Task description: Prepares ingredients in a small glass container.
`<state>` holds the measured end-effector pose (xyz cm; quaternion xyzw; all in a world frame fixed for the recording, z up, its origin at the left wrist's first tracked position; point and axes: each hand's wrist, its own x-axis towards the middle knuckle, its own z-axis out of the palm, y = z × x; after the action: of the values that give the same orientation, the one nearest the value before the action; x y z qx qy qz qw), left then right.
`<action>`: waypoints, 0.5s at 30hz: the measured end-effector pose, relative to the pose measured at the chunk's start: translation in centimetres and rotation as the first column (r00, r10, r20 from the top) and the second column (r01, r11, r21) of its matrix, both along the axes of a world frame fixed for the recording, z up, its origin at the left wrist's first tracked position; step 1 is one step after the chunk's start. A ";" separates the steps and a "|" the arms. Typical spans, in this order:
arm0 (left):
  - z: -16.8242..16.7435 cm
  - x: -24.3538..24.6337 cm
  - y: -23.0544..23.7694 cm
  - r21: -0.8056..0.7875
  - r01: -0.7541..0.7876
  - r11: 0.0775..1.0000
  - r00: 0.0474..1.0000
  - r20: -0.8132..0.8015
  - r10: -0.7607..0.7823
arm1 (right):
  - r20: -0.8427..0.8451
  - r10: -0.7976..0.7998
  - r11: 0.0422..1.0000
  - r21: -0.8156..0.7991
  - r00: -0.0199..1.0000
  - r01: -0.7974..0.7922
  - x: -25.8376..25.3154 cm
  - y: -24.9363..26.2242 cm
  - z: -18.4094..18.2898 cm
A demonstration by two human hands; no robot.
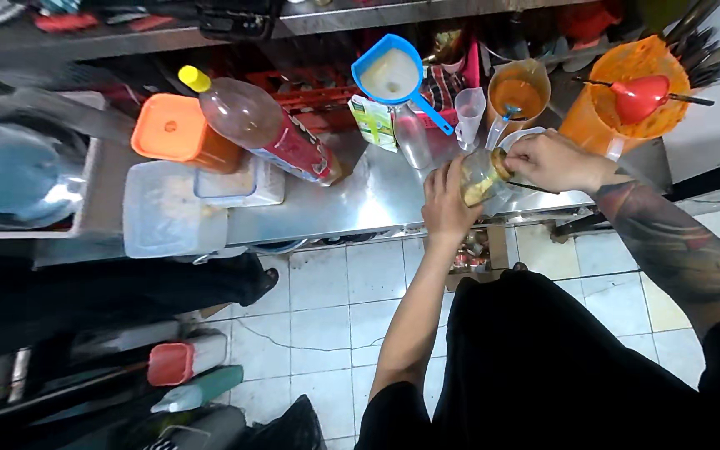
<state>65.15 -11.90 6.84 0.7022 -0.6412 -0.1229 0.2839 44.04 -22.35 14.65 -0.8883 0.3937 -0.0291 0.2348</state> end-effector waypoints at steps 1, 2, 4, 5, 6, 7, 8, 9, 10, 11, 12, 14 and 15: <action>-0.1 0.0 -0.3 0.001 -0.002 1.000 1.000 0.006 0.002 | 0.007 -0.035 0.999 0.034 0.999 0.034 -0.2 -0.2 0.0; 0.0 -0.1 -0.6 0.002 -0.002 1.000 1.000 0.011 0.002 | 0.013 -0.072 0.995 0.077 0.997 0.070 -0.4 -0.2 0.2; 0.0 -0.2 -1.2 -0.007 0.005 1.000 1.000 0.021 -0.004 | 0.030 -0.136 0.981 0.145 0.990 0.131 -0.8 -0.4 0.5; 0.0 -0.2 -1.4 -0.011 0.009 1.000 1.000 0.025 -0.008 | 0.042 -0.156 0.975 0.163 0.987 0.148 -1.0 -0.5 0.5; 0.0 -0.3 -1.7 -0.012 0.013 1.000 1.000 0.027 -0.013 | 0.060 -0.172 0.972 0.174 0.983 0.159 -1.3 -0.6 0.5; 0.0 -0.3 -1.9 -0.011 0.015 1.000 0.999 0.031 -0.015 | 0.072 -0.188 0.967 0.191 0.980 0.171 -1.6 -0.8 0.4; 0.0 -0.3 -2.1 -0.008 0.016 1.000 0.999 0.036 -0.016 | 0.081 -0.207 0.960 0.209 0.975 0.187 -1.9 -1.0 0.3; -0.1 -0.3 -2.3 -0.012 0.020 1.000 0.999 0.041 -0.019 | 0.094 -0.230 0.952 0.226 0.969 0.205 -2.2 -1.1 0.2; -0.2 -0.3 -2.4 -0.019 0.023 1.000 0.999 0.042 -0.022 | 0.109 -0.253 0.945 0.243 0.961 0.221 -2.5 -1.2 0.2; -0.2 -0.3 -2.6 -0.024 0.023 0.999 0.999 0.042 -0.022 | 0.121 -0.275 0.936 0.261 0.954 0.237 -2.7 -1.3 0.2; -0.3 -0.4 -2.8 -0.025 0.022 0.999 0.999 0.045 -0.021 | 0.128 -0.299 0.925 0.284 0.946 0.254 -3.0 -1.3 0.4; -0.3 -0.4 -3.1 -0.027 0.027 0.999 0.998 0.050 -0.026 | 0.145 -0.343 0.902 0.325 0.928 0.283 -3.5 -1.2 0.6; -0.4 -0.4 -3.1 -0.031 0.031 0.999 0.998 0.050 -0.030 | 0.157 -0.361 0.893 0.342 0.919 0.293 -3.8 -1.2 0.6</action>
<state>64.75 -15.04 6.42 0.6905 -0.6606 -0.0996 0.2771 40.27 -23.54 15.27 -0.7520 0.5099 -0.1023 0.4050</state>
